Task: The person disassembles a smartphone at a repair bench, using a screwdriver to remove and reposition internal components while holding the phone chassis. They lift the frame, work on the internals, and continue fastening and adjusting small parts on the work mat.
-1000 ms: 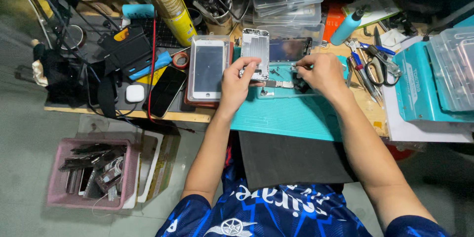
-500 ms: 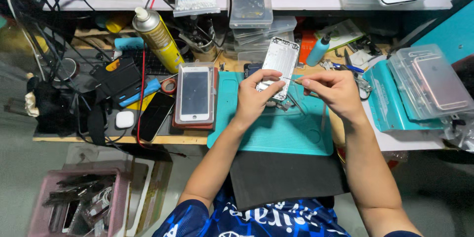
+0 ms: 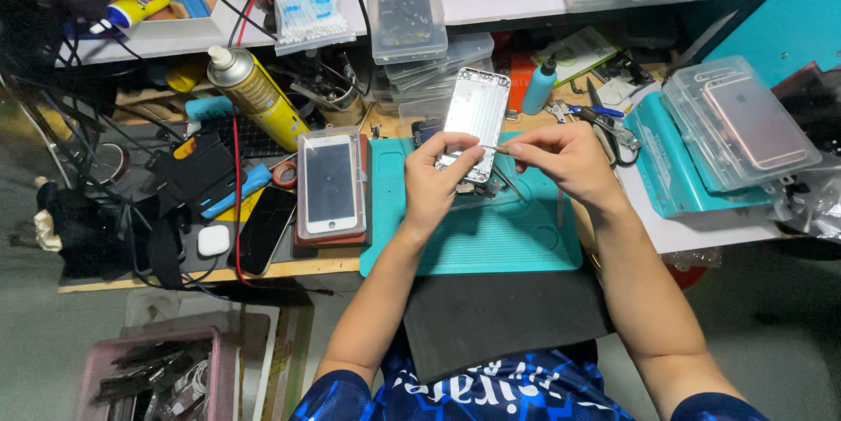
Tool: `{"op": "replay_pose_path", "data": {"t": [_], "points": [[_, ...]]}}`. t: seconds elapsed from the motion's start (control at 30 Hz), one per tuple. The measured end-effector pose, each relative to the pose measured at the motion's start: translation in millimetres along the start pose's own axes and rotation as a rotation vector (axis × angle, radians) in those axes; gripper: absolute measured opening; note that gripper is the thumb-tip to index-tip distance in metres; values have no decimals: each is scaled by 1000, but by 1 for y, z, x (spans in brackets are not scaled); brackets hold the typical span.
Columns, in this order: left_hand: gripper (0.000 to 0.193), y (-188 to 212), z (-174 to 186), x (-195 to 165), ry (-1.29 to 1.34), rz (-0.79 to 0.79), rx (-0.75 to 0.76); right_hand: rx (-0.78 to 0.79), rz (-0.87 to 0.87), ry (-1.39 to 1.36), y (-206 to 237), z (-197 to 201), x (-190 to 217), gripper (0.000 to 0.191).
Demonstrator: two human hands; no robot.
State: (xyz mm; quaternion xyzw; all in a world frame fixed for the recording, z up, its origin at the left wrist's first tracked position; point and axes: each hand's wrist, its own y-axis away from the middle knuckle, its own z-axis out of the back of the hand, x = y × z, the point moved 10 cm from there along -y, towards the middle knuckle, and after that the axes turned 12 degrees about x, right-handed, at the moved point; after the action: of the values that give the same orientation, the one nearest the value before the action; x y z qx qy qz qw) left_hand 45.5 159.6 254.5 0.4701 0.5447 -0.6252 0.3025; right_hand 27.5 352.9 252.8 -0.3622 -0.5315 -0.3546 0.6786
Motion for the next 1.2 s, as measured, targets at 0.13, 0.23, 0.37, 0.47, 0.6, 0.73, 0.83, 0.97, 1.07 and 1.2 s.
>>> {"op": "replay_pose_path", "data": {"t": [0.13,0.23,0.37,0.47,0.6,0.73,0.83,0.97,1.07,1.2], "points": [[14,-2,-1,8,27,27,14,18,-9,-12,-2,1,-6,18],[13,2,1,14,21,31,16,21,-2,-1,-3,-1,-11,18],[12,7,6,17,-39,-29,-7,-9,-11,31,-1,-5,-17,16],[12,8,13,18,-94,-38,-25,-32,42,49,0,-8,-11,16],[10,12,19,18,-136,-39,-13,-55,-1,121,2,-16,-9,16],[10,16,23,19,-146,-32,12,-73,-26,199,2,-25,-3,15],[9,17,26,16,-163,-52,25,-85,-25,265,2,-29,4,15],[9,20,28,13,-191,-73,34,-71,24,325,1,-35,14,14],[10,22,29,16,-184,-56,42,-81,-10,337,2,-37,12,14],[10,25,34,19,-172,-47,52,-77,-17,340,1,-43,10,14]]}}
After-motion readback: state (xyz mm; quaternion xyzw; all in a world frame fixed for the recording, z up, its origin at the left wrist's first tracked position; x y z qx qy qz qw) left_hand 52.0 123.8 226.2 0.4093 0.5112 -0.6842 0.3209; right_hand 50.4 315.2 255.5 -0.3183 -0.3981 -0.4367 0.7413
